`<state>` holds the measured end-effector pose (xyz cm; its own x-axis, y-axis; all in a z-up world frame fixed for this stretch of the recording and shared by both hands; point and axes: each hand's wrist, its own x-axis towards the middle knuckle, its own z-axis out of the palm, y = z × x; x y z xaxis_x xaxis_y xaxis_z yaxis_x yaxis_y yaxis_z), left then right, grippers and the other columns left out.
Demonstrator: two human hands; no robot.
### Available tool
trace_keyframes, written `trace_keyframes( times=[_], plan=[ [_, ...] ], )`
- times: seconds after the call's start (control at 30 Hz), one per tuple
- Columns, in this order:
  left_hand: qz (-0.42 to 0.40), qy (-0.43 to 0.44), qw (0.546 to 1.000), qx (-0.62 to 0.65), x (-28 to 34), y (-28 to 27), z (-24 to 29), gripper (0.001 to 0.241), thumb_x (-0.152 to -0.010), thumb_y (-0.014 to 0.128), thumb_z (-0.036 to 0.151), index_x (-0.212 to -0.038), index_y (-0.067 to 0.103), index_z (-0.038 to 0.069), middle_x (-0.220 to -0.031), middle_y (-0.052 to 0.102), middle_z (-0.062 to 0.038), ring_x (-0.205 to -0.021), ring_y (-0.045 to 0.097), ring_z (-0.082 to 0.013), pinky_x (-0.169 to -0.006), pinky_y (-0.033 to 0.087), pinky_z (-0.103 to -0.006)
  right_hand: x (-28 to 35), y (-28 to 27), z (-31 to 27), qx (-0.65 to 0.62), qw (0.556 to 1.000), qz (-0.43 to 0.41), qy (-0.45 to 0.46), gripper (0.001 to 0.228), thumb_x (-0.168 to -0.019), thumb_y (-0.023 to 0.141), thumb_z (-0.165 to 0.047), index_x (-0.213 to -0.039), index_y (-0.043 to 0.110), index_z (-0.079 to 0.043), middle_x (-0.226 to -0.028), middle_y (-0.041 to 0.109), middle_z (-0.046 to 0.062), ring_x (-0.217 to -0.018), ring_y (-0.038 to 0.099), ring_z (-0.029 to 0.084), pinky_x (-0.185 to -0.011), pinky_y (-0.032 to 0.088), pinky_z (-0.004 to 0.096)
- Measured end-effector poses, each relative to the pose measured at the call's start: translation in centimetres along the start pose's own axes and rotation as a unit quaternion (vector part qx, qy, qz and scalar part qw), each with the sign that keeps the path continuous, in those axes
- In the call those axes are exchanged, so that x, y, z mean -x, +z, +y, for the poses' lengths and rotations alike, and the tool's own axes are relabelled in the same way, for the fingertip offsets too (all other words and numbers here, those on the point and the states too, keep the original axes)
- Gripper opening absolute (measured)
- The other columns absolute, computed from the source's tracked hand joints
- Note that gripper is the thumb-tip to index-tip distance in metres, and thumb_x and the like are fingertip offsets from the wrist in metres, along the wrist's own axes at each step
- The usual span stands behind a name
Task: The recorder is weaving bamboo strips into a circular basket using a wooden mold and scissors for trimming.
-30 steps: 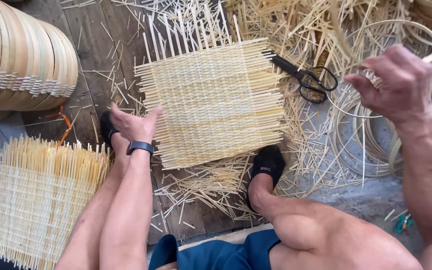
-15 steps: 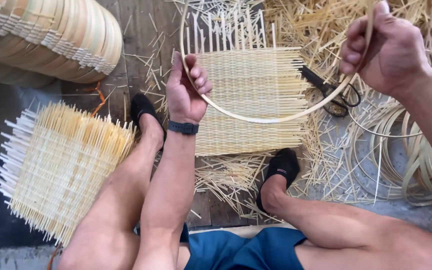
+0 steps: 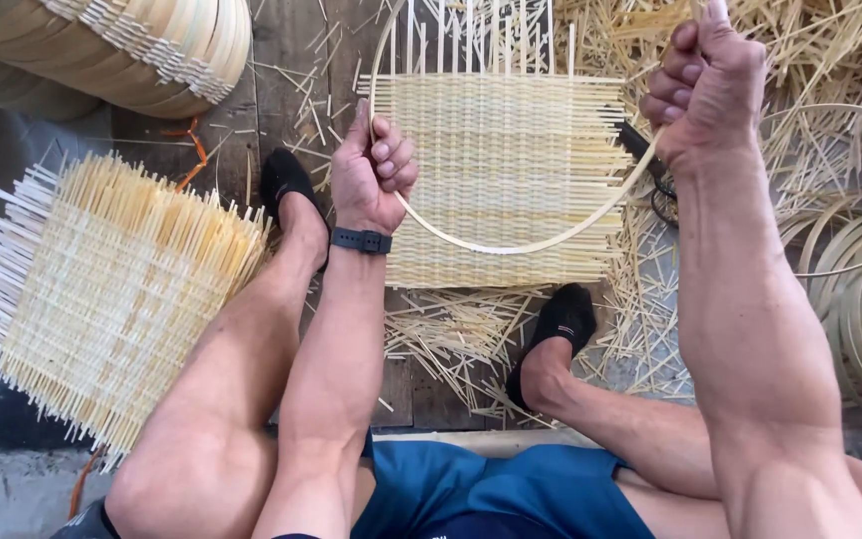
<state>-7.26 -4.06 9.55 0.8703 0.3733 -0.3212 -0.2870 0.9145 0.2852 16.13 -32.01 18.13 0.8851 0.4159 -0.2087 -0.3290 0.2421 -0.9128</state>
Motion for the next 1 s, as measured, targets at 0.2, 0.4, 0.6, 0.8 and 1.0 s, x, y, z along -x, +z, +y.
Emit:
trace_keyframes(
  times=[0.2, 0.4, 0.6, 0.8, 1.0],
  plan=[
    [0.000, -0.017, 1.000, -0.009, 0.3, 1.3, 0.8, 0.035, -0.105, 0.058, 0.038, -0.086, 0.060, 0.008, -0.063, 0.044, 0.003, -0.052, 0.037, -0.0078, -0.041, 0.025, -0.0223, 0.7, 0.1, -0.7, 0.068, 0.996, 0.049, -0.006, 0.035, -0.111, 0.063, -0.034, -0.082, 0.059, -0.014, -0.056, 0.040, -0.007, -0.044, 0.036, 0.006, -0.038, 0.029, 0.025],
    [0.004, -0.003, 1.000, 0.009, -0.3, 1.9, 2.4, 0.033, -0.105, 0.057, 0.035, -0.088, 0.061, 0.007, -0.061, 0.048, 0.001, -0.051, 0.040, -0.0087, -0.042, 0.028, -0.0229, 3.7, 3.5, -1.6, 0.187, 0.982, 0.006, -0.036, 0.043, -0.107, 0.068, -0.048, -0.099, 0.067, -0.005, -0.067, 0.050, -0.005, -0.055, 0.048, 0.010, -0.053, 0.044, 0.030],
    [-0.006, 0.067, 0.994, 0.082, -0.6, 2.2, 4.1, 0.033, -0.104, 0.057, 0.036, -0.093, 0.065, 0.006, -0.063, 0.054, 0.000, -0.052, 0.048, -0.0105, -0.041, 0.037, -0.0248, 9.4, 8.8, 0.4, 0.578, 0.575, -0.344, -0.466, 0.061, -0.081, 0.079, -0.047, -0.124, 0.068, -0.005, -0.088, 0.066, 0.006, -0.083, 0.066, 0.021, -0.105, 0.048, 0.057],
    [-0.175, 0.326, 0.806, -0.462, 5.5, 11.2, 1.4, 0.038, -0.110, 0.058, 0.039, -0.104, 0.071, 0.003, -0.101, 0.070, -0.010, -0.093, 0.064, -0.0153, -0.078, 0.054, -0.0306, 8.4, 9.4, -2.4, 0.638, 0.521, -0.253, -0.508, 0.036, -0.105, 0.077, -0.031, -0.128, 0.073, -0.004, -0.085, 0.058, 0.006, -0.076, 0.054, 0.018, -0.058, 0.045, 0.030],
    [-0.124, 0.012, 0.863, -0.490, 5.3, 12.6, -0.9, 0.042, -0.102, 0.069, 0.036, -0.079, 0.075, 0.002, -0.058, 0.059, -0.003, -0.048, 0.049, -0.0078, -0.045, 0.036, -0.0251, 7.1, 10.7, -5.5, 0.682, 0.428, -0.132, -0.578, 0.075, -0.096, 0.066, -0.076, -0.087, 0.068, -0.002, -0.074, 0.054, 0.006, -0.068, 0.056, 0.017, -0.052, 0.041, 0.031]
  ],
)
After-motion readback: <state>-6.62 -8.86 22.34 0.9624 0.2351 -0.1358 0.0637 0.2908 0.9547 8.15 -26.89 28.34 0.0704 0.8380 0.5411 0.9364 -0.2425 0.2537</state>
